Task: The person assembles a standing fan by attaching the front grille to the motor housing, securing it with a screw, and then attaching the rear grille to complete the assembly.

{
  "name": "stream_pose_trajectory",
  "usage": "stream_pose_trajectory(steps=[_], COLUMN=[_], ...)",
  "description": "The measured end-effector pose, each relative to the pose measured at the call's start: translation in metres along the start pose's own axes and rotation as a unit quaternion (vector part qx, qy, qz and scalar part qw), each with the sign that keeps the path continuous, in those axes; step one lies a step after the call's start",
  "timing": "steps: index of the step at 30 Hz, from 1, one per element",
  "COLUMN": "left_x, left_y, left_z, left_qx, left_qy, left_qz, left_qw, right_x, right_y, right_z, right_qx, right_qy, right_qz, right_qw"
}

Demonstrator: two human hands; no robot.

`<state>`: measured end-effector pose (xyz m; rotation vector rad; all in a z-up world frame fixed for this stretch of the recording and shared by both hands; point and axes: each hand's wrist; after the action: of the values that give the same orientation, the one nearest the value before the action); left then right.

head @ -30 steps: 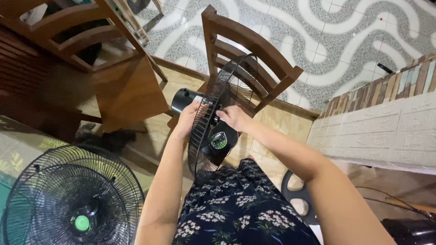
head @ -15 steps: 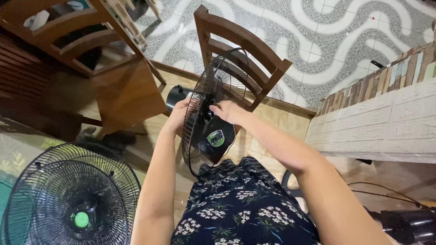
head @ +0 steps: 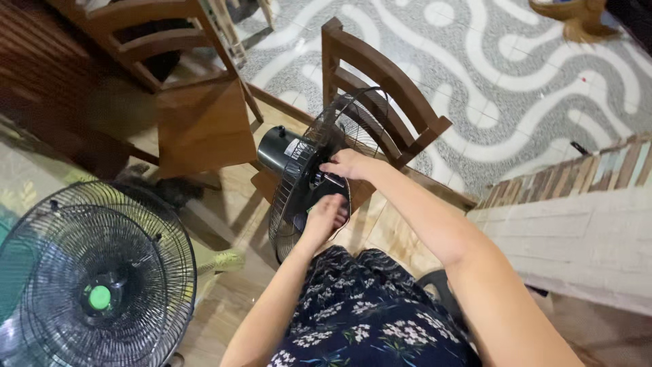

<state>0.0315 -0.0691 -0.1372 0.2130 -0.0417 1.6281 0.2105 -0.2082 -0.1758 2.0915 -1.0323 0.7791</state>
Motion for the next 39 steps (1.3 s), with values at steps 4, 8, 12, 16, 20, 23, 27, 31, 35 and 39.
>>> stream_pose_trajectory(steps=[4,8,12,16,20,23,27,31,35,39], left_x=[-0.023,-0.033,-0.045,-0.044,-0.031,-0.026,-0.017,-0.012,0.001,0.001], left_y=[-0.042,-0.053,-0.059,-0.065,-0.064,-0.066,-0.068,-0.055,-0.045,-0.037], left_z=[-0.079,-0.105,-0.109,-0.097,-0.086,-0.08,-0.058,-0.033,-0.048,-0.094], left_qx=[0.295,0.304,0.293,0.328,0.323,0.265,0.307,0.255,0.208,0.251], left_qy=[0.338,0.445,0.506,0.471,0.401,0.301,0.241,0.145,0.162,0.321], left_qz=[0.123,0.207,0.25,0.294,0.324,0.336,0.346,0.303,0.285,0.271], left_qw=[0.885,0.817,0.772,0.764,0.794,0.852,0.854,0.907,0.921,0.872], right_x=[-0.014,-0.007,-0.015,-0.033,-0.046,-0.059,-0.072,-0.094,-0.103,-0.067], right_y=[-0.003,0.0,0.003,0.009,0.012,0.007,0.003,0.003,0.013,0.003], right_z=[0.001,-0.006,0.003,0.018,0.023,0.025,0.027,0.027,0.021,0.01], right_qx=[0.092,-0.009,-0.045,0.045,-0.046,-0.122,-0.223,-0.256,-0.268,-0.278], right_qy=[0.056,-0.094,-0.148,-0.172,-0.276,-0.511,-0.565,-0.645,-0.686,-0.537], right_qz=[0.011,-0.019,0.021,0.09,0.059,0.01,-0.012,-0.055,-0.099,-0.048], right_qw=[0.994,0.995,0.988,0.98,0.958,0.851,0.795,0.718,0.669,0.795])
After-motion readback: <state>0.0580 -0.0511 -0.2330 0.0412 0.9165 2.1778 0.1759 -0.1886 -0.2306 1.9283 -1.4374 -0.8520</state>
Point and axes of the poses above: each hand's wrist, its own y-axis away from the middle knuckle, its own x-axis out of the back of the hand, z = x × y, and after that the axes turned 11 degrees about z, right-handed
